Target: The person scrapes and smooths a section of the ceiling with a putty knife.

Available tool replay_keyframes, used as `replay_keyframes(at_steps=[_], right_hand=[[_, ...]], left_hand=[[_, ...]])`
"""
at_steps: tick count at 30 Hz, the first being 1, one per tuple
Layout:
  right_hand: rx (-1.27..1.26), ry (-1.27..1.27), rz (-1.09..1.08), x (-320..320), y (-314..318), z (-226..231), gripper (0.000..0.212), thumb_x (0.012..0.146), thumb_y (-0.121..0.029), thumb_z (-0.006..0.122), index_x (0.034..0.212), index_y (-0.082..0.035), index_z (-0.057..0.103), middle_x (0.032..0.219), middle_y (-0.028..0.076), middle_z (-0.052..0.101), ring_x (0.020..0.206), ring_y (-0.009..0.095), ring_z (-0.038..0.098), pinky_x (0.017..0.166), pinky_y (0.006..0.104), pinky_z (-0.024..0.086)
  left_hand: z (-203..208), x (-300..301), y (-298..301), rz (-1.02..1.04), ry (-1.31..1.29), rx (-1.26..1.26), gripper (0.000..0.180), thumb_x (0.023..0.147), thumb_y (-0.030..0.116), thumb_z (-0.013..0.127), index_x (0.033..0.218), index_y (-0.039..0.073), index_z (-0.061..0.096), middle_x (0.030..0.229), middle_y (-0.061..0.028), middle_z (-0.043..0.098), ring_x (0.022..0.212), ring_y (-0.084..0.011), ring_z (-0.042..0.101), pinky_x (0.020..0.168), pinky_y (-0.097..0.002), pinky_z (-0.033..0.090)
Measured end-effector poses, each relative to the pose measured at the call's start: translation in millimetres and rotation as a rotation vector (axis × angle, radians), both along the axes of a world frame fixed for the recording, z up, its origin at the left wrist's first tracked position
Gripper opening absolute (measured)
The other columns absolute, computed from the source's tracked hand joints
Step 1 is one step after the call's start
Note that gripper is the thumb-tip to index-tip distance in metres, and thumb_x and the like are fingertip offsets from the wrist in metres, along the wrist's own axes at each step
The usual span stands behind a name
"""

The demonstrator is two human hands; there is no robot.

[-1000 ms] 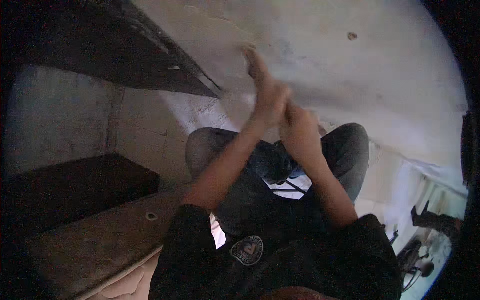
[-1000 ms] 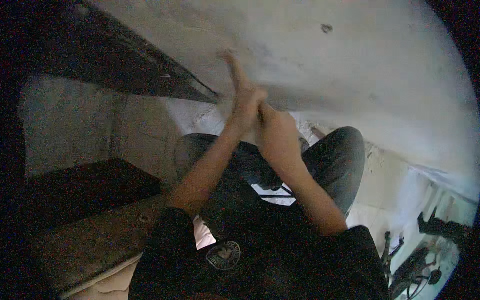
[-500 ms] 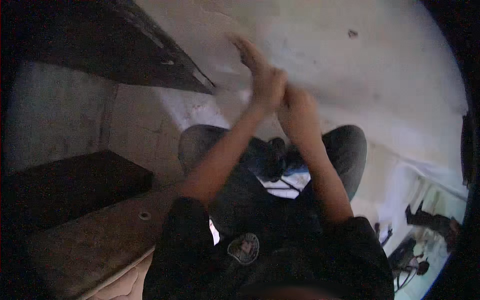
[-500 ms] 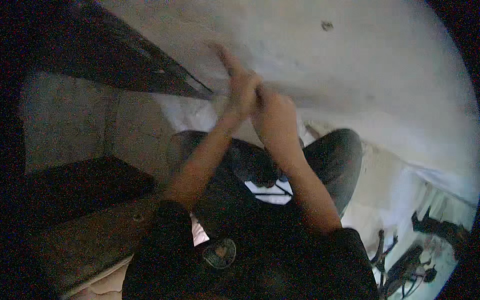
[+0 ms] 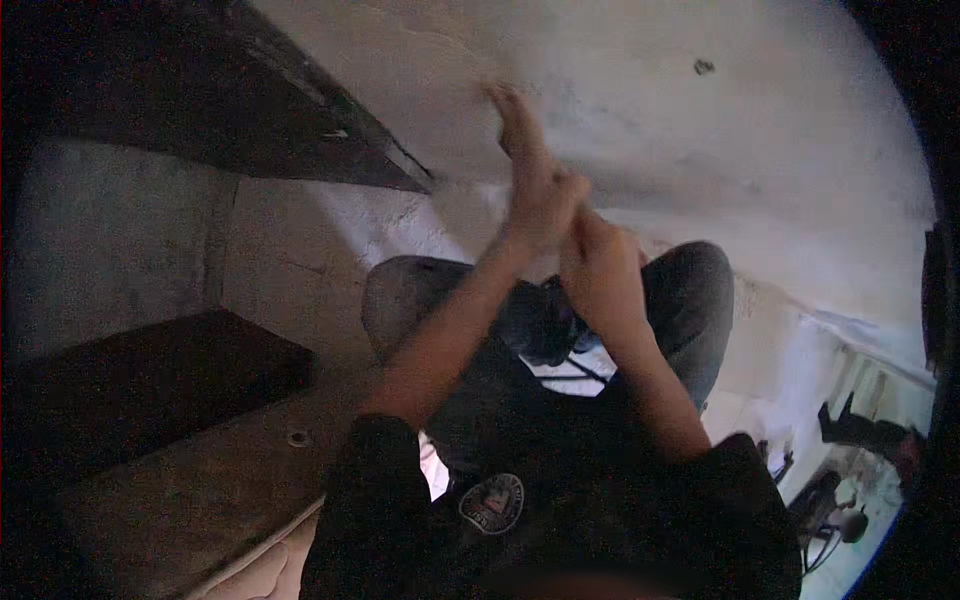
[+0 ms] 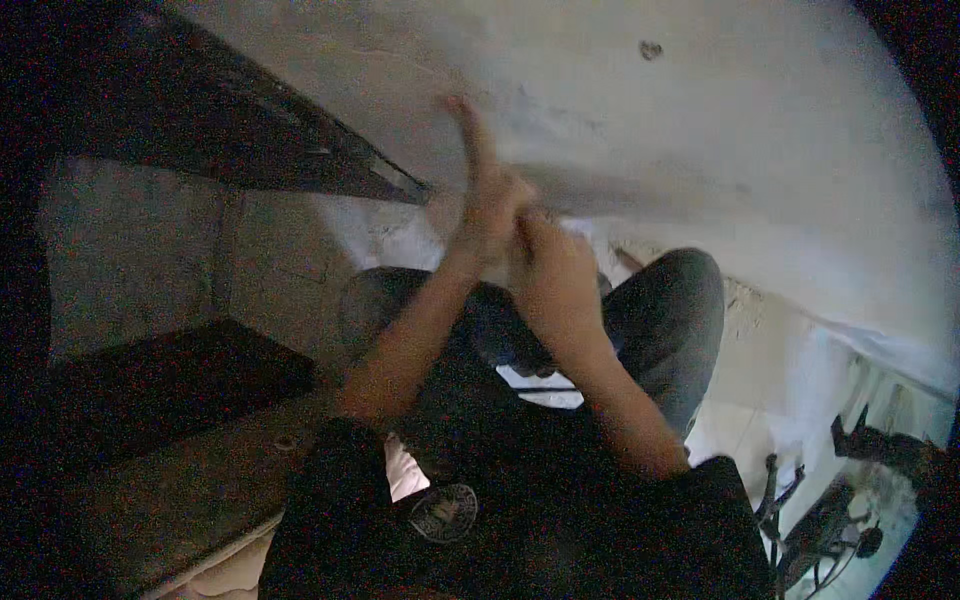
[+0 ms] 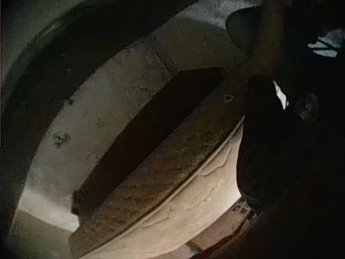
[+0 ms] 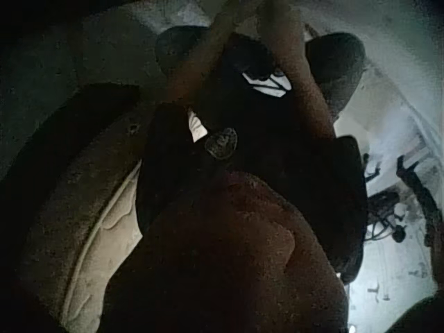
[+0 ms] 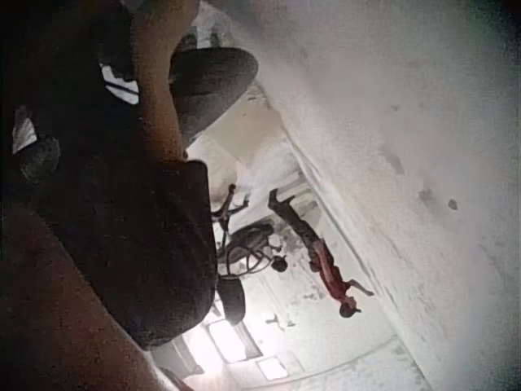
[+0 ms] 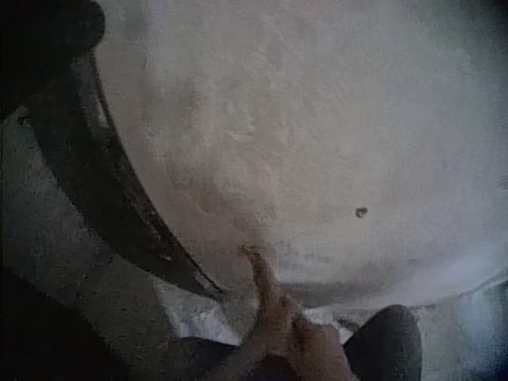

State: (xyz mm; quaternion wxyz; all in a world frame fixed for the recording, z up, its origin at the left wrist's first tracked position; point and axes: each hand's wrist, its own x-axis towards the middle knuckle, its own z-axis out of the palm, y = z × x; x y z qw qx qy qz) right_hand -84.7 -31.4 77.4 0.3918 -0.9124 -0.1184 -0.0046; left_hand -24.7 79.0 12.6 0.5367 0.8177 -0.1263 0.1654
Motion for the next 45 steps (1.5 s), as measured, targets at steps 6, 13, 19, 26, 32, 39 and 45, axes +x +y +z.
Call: replay_keyframes(at_steps=[6, 13, 19, 26, 32, 39, 45], right_hand=[[-0.032, -0.060, 0.112, 27, 31, 12, 0.023, 0.090, -0.009, 0.054, 0.108, 0.002, 0.062, 0.090, 0.032, 0.061, 0.089, 0.046, 0.061, 0.071, 0.0514, 0.048], [0.118, 0.049, -0.142, -2, 9, -13, 0.013, 0.086, -0.009, 0.056, 0.094, 0.001, 0.062, 0.080, 0.027, 0.063, 0.079, 0.047, 0.062, 0.069, 0.0539, 0.048], [0.056, 0.024, -0.011, 3, 20, -31, 0.018, 0.086, -0.008, 0.057, 0.101, 0.000, 0.063, 0.080, 0.027, 0.064, 0.077, 0.047, 0.062, 0.069, 0.0541, 0.048], [-0.037, -0.088, 0.067, 31, 52, -17, 0.021, 0.086, -0.009, 0.056, 0.102, 0.003, 0.063, 0.083, 0.030, 0.062, 0.078, 0.047, 0.062, 0.067, 0.0520, 0.048], [-0.100, 0.024, -0.098, 12, 14, -13, 0.024, 0.089, -0.016, 0.056, 0.111, -0.009, 0.064, 0.079, 0.024, 0.066, 0.074, 0.044, 0.064, 0.068, 0.0542, 0.051], [-0.015, 0.038, 0.061, 19, 10, -9, 0.028, 0.091, -0.018, 0.056, 0.115, -0.005, 0.065, 0.085, 0.027, 0.064, 0.081, 0.044, 0.063, 0.070, 0.0504, 0.049], [-0.007, 0.222, 0.124, 2, -69, -54, 0.031, 0.092, -0.026, 0.058, 0.115, -0.007, 0.066, 0.093, 0.025, 0.067, 0.088, 0.043, 0.065, 0.078, 0.0481, 0.050]], left_hand=[[7, 10, 20, 0.143, -0.016, -0.254, 0.105, 0.077, 0.020, 0.055, 0.147, -0.004, -0.021, 0.155, -0.0255, -0.024, 0.143, -0.0383, -0.024, 0.115, -0.0517, -0.011], [2, 2, 4, 0.032, 0.054, -0.046, 0.109, 0.074, 0.016, 0.060, 0.148, -0.004, -0.018, 0.153, -0.0279, -0.025, 0.144, -0.0322, -0.024, 0.117, -0.0437, -0.011], [-20, 10, 28, 0.068, -0.050, -0.084, 0.110, 0.076, 0.022, 0.059, 0.147, 0.000, -0.023, 0.152, -0.0312, -0.025, 0.142, -0.0429, -0.024, 0.114, -0.0551, -0.013], [-9, 25, 49, 0.167, 0.078, -0.352, 0.107, 0.078, 0.021, 0.057, 0.148, -0.001, -0.021, 0.153, -0.0285, -0.026, 0.142, -0.0408, -0.024, 0.115, -0.0516, -0.012], [-11, 13, 20, 0.038, 0.052, -0.105, 0.103, 0.079, 0.017, 0.054, 0.147, -0.004, -0.020, 0.155, -0.0216, -0.027, 0.144, -0.0312, -0.026, 0.116, -0.0424, -0.012], [-9, 22, 23, 0.085, 0.012, -0.263, 0.095, 0.088, 0.028, 0.051, 0.149, -0.003, -0.016, 0.156, -0.0246, -0.021, 0.145, -0.0363, -0.020, 0.117, -0.0485, -0.008], [-39, 29, 12, 0.285, 0.006, 0.123, 0.096, 0.094, 0.044, 0.050, 0.148, -0.005, -0.013, 0.155, -0.0285, -0.018, 0.145, -0.0431, -0.014, 0.116, -0.0531, -0.003]])
